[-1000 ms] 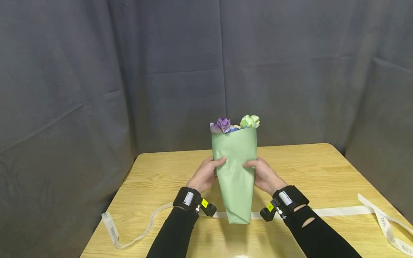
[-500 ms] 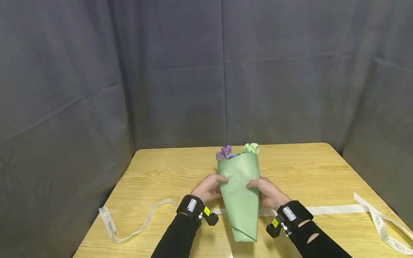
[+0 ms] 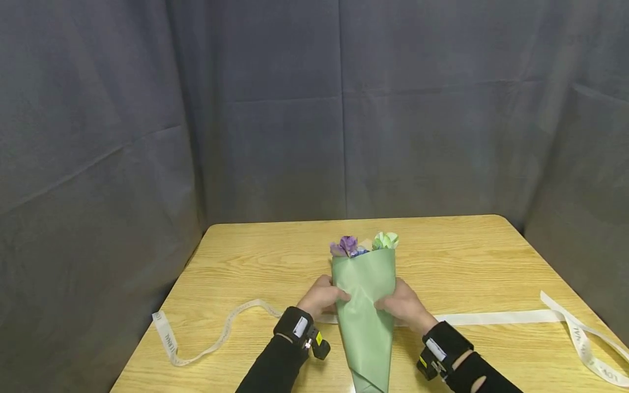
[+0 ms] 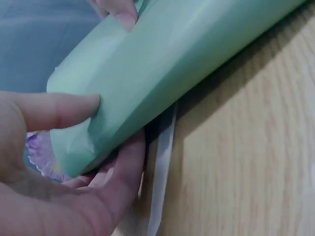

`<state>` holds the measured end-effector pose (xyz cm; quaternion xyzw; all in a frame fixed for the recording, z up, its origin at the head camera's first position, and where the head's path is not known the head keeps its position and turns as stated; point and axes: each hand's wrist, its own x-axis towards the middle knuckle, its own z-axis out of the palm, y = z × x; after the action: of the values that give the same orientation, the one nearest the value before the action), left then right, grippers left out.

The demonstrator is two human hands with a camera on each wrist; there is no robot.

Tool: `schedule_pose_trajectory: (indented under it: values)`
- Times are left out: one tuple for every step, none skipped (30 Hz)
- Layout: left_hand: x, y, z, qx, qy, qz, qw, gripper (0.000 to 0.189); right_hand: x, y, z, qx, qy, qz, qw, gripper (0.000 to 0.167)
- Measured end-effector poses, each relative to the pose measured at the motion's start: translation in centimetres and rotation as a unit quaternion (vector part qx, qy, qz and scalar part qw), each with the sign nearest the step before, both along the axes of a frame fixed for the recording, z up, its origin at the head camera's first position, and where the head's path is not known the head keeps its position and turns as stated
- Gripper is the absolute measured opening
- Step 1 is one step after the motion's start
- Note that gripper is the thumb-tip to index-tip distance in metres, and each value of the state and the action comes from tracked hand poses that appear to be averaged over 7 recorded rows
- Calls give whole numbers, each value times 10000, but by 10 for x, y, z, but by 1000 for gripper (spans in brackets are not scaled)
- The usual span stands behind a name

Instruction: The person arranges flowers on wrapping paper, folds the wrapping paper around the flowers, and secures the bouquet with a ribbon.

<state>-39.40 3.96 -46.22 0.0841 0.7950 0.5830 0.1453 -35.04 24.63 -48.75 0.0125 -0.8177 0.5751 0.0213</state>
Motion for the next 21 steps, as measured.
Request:
schedule_pose_trajectory:
  values:
    - [1,0,0,-205,161,92,9996,49,0,0,1,415,107,-152,9990,73]
    - [2,1,0,-476,338,197,9981,50,0,0,2,820,191,-270,9961,77]
    - [3,1,0,-803,571,261,9948,48,0,1,2,1207,264,-377,9916,81]
    - [4,2,1,-1133,777,303,9900,47,0,1,3,1534,299,-450,9867,85]
    - [4,2,2,-1415,933,324,9850,45,1,1,4,1807,331,-454,9819,87]
    - [5,2,3,-1660,1091,347,9795,46,1,1,4,2005,336,-437,9781,88]
    - [5,3,3,-1887,1236,359,9736,47,2,2,5,2146,341,-398,9753,89]
    - [6,3,3,-2068,1370,353,9681,49,3,3,5,2253,366,-346,9730,89]
    - [6,4,3,-2169,1481,333,9643,52,3,4,5,2301,368,-294,9720,90]
    - [6,4,3,-2172,1502,315,9640,56,4,5,5,2340,367,-248,9712,90]
    - [6,5,4,-2157,1525,322,9639,61,4,6,5,2365,364,-213,9707,90]
    - [6,5,4,-2125,1551,325,9642,65,5,6,5,2367,360,-174,9708,90]
    - [6,5,3,-2100,1559,313,9647,67,5,7,5,2384,351,-152,9704,90]
    - [5,5,3,-2103,1564,310,9645,69,5,7,5,2408,347,-135,9699,89]
    - [5,5,2,-2103,1558,322,9646,69,5,8,4,2425,320,-123,9695,89]
    - [5,6,1,-2132,1563,333,9638,69,5,8,3,2466,292,-107,9686,89]
    - [5,6,-1,-2200,1592,348,9618,69,6,8,2,2496,256,-88,9680,89]
    - [4,6,-3,-2250,1609,360,9603,69,6,9,2,2527,230,-65,9672,89]
    - [4,6,-4,-2304,1634,371,9586,69,6,9,1,2550,205,-50,9667,90]
    - [4,6,-5,-2335,1647,379,9575,70,6,10,0,2558,209,-29,9665,90]
    - [4,6,-5,-2328,1642,377,9578,70,6,11,0,2553,220,-15,9666,91]
